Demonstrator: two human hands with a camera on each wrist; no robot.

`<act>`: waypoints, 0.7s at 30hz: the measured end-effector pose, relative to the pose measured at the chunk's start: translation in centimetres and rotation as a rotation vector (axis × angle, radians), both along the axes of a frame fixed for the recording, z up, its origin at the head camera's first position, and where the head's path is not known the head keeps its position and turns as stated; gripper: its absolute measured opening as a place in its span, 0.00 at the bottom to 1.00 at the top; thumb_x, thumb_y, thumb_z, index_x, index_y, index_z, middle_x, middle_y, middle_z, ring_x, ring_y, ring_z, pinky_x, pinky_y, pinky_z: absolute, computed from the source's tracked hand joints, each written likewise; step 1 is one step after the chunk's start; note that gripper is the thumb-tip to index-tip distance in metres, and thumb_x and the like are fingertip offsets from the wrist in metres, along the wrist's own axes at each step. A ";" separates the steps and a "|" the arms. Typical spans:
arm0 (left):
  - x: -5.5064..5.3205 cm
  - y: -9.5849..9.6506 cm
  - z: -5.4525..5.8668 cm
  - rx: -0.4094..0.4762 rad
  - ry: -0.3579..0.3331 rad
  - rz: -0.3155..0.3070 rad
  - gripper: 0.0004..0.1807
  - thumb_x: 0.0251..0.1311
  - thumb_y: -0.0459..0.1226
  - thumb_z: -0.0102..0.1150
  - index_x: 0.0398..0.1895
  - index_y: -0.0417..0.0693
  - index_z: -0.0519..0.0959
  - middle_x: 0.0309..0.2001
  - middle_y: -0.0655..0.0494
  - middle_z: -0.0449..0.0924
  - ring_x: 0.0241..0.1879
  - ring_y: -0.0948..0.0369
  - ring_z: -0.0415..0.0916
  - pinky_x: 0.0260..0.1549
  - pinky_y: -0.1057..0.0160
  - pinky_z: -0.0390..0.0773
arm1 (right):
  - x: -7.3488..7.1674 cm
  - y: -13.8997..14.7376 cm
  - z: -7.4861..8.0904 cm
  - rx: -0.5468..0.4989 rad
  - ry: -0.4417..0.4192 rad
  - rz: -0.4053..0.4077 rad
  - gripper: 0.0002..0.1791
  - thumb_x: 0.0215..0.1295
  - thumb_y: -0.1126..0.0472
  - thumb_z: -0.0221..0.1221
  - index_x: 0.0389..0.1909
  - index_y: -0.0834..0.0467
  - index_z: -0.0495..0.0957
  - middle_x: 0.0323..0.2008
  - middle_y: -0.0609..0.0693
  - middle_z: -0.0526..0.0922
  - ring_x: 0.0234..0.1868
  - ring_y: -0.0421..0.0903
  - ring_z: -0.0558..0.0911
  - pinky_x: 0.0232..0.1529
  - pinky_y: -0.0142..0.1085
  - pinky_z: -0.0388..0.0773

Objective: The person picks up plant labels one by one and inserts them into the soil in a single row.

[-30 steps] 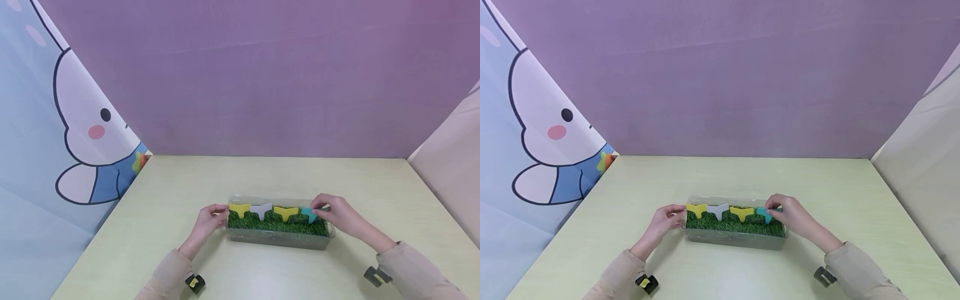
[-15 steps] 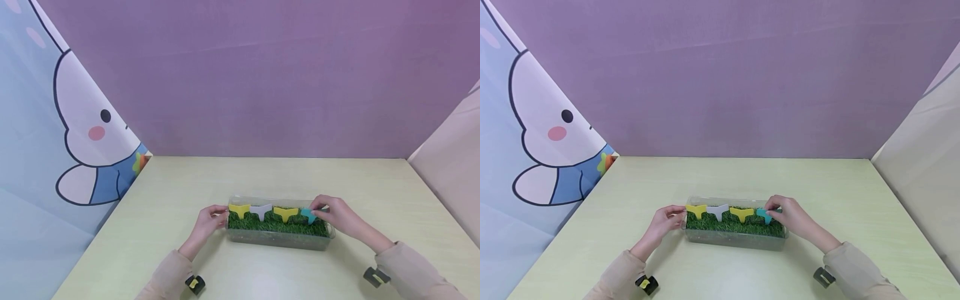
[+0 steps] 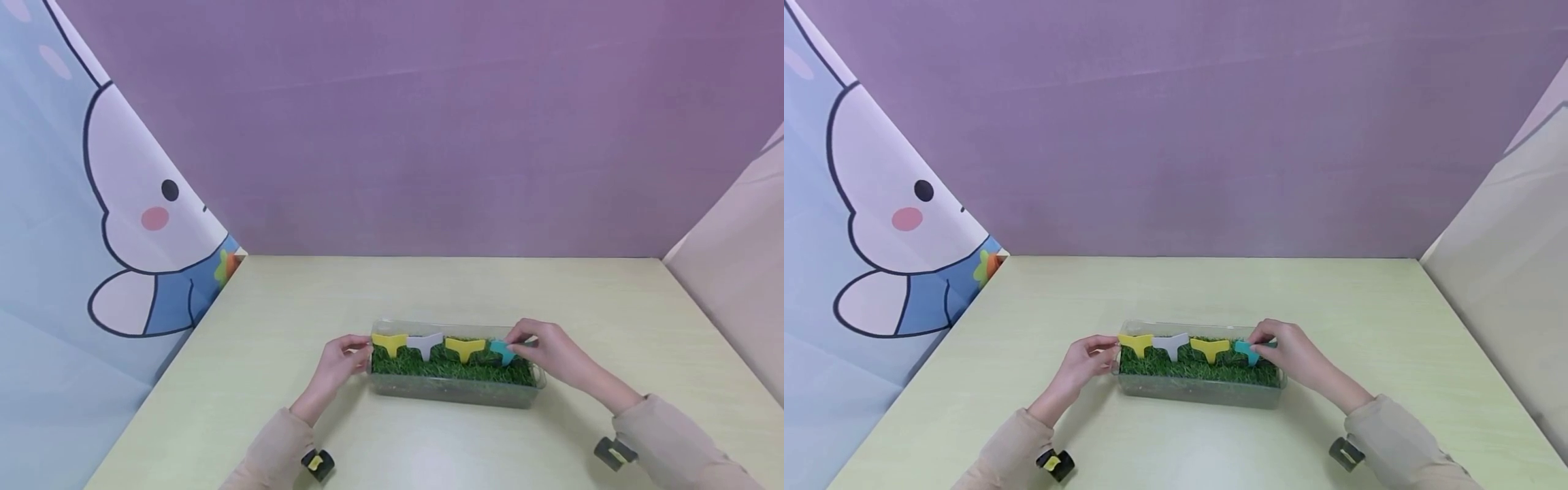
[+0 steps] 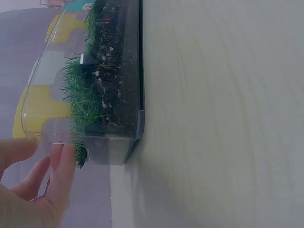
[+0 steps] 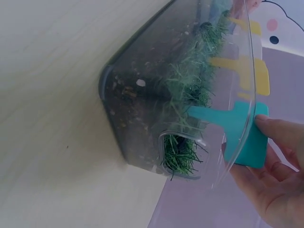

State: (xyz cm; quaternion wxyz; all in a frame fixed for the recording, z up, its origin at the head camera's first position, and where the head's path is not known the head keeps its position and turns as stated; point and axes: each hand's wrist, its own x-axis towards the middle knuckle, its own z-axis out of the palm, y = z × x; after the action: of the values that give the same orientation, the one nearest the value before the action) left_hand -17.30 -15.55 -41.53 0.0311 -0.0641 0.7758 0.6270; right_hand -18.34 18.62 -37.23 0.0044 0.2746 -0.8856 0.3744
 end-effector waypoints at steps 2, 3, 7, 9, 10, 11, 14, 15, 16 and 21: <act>0.0 0.0 0.1 0.003 -0.003 -0.002 0.13 0.53 0.29 0.55 0.42 0.31 0.75 0.36 0.47 0.75 0.25 0.62 0.74 0.31 0.62 0.81 | 0.0 0.1 -0.1 0.006 -0.005 -0.016 0.07 0.52 0.72 0.58 0.29 0.58 0.77 0.30 0.46 0.78 0.32 0.41 0.77 0.31 0.28 0.78; 0.0 0.0 0.1 -0.002 -0.002 -0.005 0.13 0.53 0.29 0.55 0.42 0.31 0.75 0.36 0.47 0.75 0.25 0.61 0.74 0.31 0.62 0.81 | 0.0 0.1 -0.1 0.009 -0.008 -0.022 0.07 0.52 0.73 0.58 0.29 0.58 0.78 0.30 0.46 0.78 0.32 0.41 0.77 0.31 0.27 0.78; -0.1 0.1 0.3 -0.018 -0.001 -0.009 0.13 0.54 0.29 0.54 0.42 0.31 0.75 0.36 0.46 0.75 0.27 0.59 0.74 0.32 0.61 0.81 | 0.0 0.3 -0.3 0.012 -0.009 -0.029 0.07 0.52 0.73 0.58 0.30 0.58 0.78 0.30 0.46 0.79 0.33 0.40 0.78 0.32 0.28 0.78; -0.1 0.1 0.3 -0.021 -0.005 -0.007 0.13 0.54 0.28 0.54 0.42 0.31 0.75 0.36 0.46 0.75 0.27 0.57 0.75 0.32 0.61 0.80 | 0.0 0.4 -0.3 0.013 -0.001 -0.028 0.07 0.52 0.72 0.58 0.30 0.58 0.78 0.31 0.46 0.79 0.33 0.40 0.78 0.32 0.29 0.79; -0.2 0.1 0.4 -0.019 -0.008 -0.005 0.13 0.53 0.28 0.54 0.42 0.32 0.75 0.36 0.46 0.75 0.28 0.56 0.75 0.32 0.61 0.80 | 0.0 0.4 -0.3 0.013 0.005 -0.029 0.08 0.52 0.72 0.58 0.30 0.58 0.78 0.31 0.45 0.79 0.33 0.40 0.78 0.33 0.30 0.79; -0.2 0.1 0.4 -0.022 -0.006 -0.008 0.13 0.53 0.28 0.54 0.42 0.31 0.75 0.36 0.46 0.75 0.28 0.55 0.75 0.32 0.61 0.80 | 0.0 0.4 -0.3 0.012 0.011 -0.030 0.08 0.52 0.72 0.58 0.30 0.58 0.78 0.31 0.45 0.79 0.33 0.40 0.78 0.33 0.30 0.79; -0.2 0.2 0.3 -0.035 -0.001 -0.010 0.13 0.53 0.28 0.55 0.42 0.32 0.75 0.36 0.46 0.76 0.28 0.54 0.76 0.31 0.62 0.81 | 0.1 0.5 -0.4 0.009 0.028 -0.034 0.08 0.52 0.72 0.58 0.31 0.57 0.79 0.31 0.45 0.79 0.33 0.40 0.78 0.32 0.31 0.79; -0.2 0.2 0.3 -0.044 0.005 -0.013 0.13 0.52 0.28 0.55 0.42 0.31 0.75 0.36 0.46 0.76 0.28 0.54 0.76 0.31 0.62 0.81 | 0.1 0.5 -0.3 0.008 0.033 -0.035 0.08 0.52 0.72 0.58 0.31 0.57 0.79 0.31 0.44 0.79 0.32 0.40 0.78 0.32 0.30 0.79; -0.3 0.2 0.3 -0.054 0.013 -0.018 0.13 0.52 0.28 0.55 0.42 0.31 0.75 0.36 0.46 0.76 0.28 0.54 0.76 0.30 0.62 0.81 | 0.2 0.5 -0.3 0.007 0.038 -0.036 0.08 0.52 0.72 0.59 0.31 0.57 0.79 0.31 0.44 0.79 0.32 0.40 0.78 0.32 0.30 0.79; -0.3 0.0 0.5 -0.120 0.049 -0.066 0.12 0.53 0.29 0.55 0.41 0.32 0.76 0.36 0.47 0.77 0.25 0.53 0.76 0.26 0.63 0.81 | 0.5 0.5 0.0 0.000 0.073 -0.044 0.07 0.52 0.70 0.60 0.31 0.57 0.79 0.30 0.43 0.79 0.32 0.39 0.78 0.34 0.34 0.79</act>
State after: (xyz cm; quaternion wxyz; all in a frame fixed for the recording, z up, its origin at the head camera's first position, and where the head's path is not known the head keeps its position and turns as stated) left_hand -17.55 -15.58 -40.99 0.0290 -0.0248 0.8143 0.5792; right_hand -17.82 19.14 -37.23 0.0450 0.2685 -0.8907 0.3641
